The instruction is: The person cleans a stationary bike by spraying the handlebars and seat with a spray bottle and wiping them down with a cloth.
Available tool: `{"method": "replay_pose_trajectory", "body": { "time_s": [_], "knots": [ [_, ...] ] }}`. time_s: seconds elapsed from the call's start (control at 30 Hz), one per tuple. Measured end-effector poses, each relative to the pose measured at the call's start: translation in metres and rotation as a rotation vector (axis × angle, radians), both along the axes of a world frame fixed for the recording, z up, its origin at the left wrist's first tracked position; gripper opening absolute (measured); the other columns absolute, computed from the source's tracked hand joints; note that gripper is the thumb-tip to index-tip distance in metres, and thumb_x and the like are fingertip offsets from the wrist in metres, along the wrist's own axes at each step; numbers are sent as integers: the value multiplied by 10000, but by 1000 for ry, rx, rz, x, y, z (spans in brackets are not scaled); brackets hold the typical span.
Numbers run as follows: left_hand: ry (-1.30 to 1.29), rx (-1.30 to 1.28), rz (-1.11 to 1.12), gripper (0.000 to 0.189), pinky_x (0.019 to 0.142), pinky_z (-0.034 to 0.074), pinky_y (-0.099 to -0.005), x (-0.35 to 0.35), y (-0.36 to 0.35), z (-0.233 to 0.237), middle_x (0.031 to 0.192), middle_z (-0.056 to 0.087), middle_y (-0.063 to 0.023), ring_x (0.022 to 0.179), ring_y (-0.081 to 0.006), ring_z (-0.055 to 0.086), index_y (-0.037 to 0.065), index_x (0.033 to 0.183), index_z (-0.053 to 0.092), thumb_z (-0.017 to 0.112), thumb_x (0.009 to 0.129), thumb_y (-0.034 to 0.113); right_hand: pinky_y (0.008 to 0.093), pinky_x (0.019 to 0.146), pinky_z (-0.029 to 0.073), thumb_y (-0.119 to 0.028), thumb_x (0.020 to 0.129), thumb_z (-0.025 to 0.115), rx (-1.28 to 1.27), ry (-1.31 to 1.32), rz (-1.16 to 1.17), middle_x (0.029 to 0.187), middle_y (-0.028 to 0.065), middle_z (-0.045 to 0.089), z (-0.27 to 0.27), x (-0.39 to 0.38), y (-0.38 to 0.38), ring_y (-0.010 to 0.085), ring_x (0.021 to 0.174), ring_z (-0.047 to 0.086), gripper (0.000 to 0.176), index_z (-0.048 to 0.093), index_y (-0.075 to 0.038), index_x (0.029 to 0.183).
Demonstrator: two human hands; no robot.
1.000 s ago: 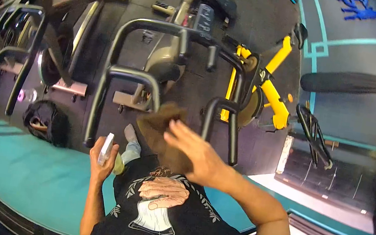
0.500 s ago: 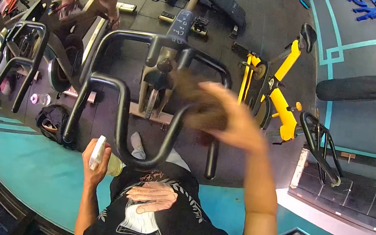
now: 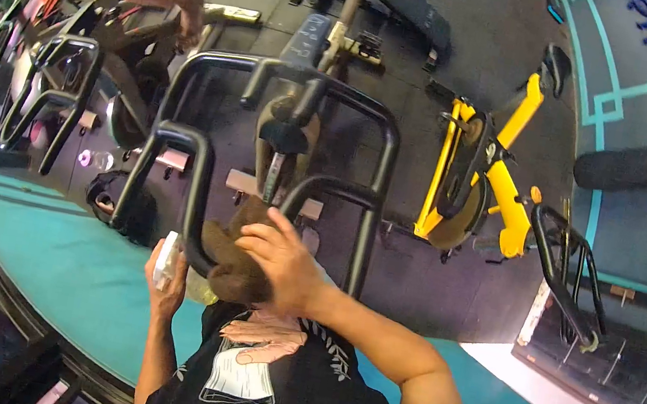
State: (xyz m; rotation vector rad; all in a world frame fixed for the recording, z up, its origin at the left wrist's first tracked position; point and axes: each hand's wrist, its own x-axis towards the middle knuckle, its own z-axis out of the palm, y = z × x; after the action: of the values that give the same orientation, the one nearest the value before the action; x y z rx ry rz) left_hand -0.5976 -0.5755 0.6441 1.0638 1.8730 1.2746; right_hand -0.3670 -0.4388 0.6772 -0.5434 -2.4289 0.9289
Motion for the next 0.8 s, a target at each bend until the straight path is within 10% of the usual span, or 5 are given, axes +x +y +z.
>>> {"method": "replay_pose_trajectory", "body": {
  "time_s": [0.3, 0.4, 0.47, 0.6, 0.8],
  "knots": [
    [50, -22, 46, 136, 719, 502, -361, -16, -4, 8, 874, 645, -132, 778, -257, 643, -23, 926, 660, 695, 900, 105, 449, 1048, 441, -225, 874, 744, -294, -118, -498, 1204, 267, 650, -21, 17, 87, 424, 1150, 616, 510, 568, 80, 1243],
    [31, 54, 66, 142, 727, 507, -366, -30, -15, -5, 883, 656, -141, 788, -282, 650, -25, 932, 667, 703, 892, 106, 386, 1035, 432, -33, 885, 683, -194, -44, -431, 1228, 146, 635, -13, 20, 5, 258, 1152, 594, 433, 544, 7, 1294],
    [80, 79, 60, 143, 729, 511, -369, -42, -20, -13, 894, 664, -149, 795, -301, 653, -26, 935, 670, 712, 882, 100, 424, 1100, 386, -154, 881, 756, -694, -73, -72, 1330, 209, 570, 70, -18, -19, 302, 1256, 542, 648, 450, 48, 1415],
    [20, 124, 113, 146, 722, 495, -369, -57, -25, -24, 875, 644, -139, 784, -272, 632, -28, 900, 658, 701, 905, 112, 369, 979, 495, -151, 973, 653, -1122, 272, -684, 1237, 132, 652, 113, -70, 40, 237, 1115, 643, 390, 568, 25, 1311],
    [65, 173, 146, 155, 714, 495, -377, -85, -38, -32, 868, 638, -142, 773, -285, 625, -27, 896, 655, 708, 902, 118, 400, 908, 539, -278, 912, 720, -178, -325, -121, 1115, 190, 721, 43, -219, 133, 298, 1005, 706, 401, 659, 15, 1180]
  ]
}}
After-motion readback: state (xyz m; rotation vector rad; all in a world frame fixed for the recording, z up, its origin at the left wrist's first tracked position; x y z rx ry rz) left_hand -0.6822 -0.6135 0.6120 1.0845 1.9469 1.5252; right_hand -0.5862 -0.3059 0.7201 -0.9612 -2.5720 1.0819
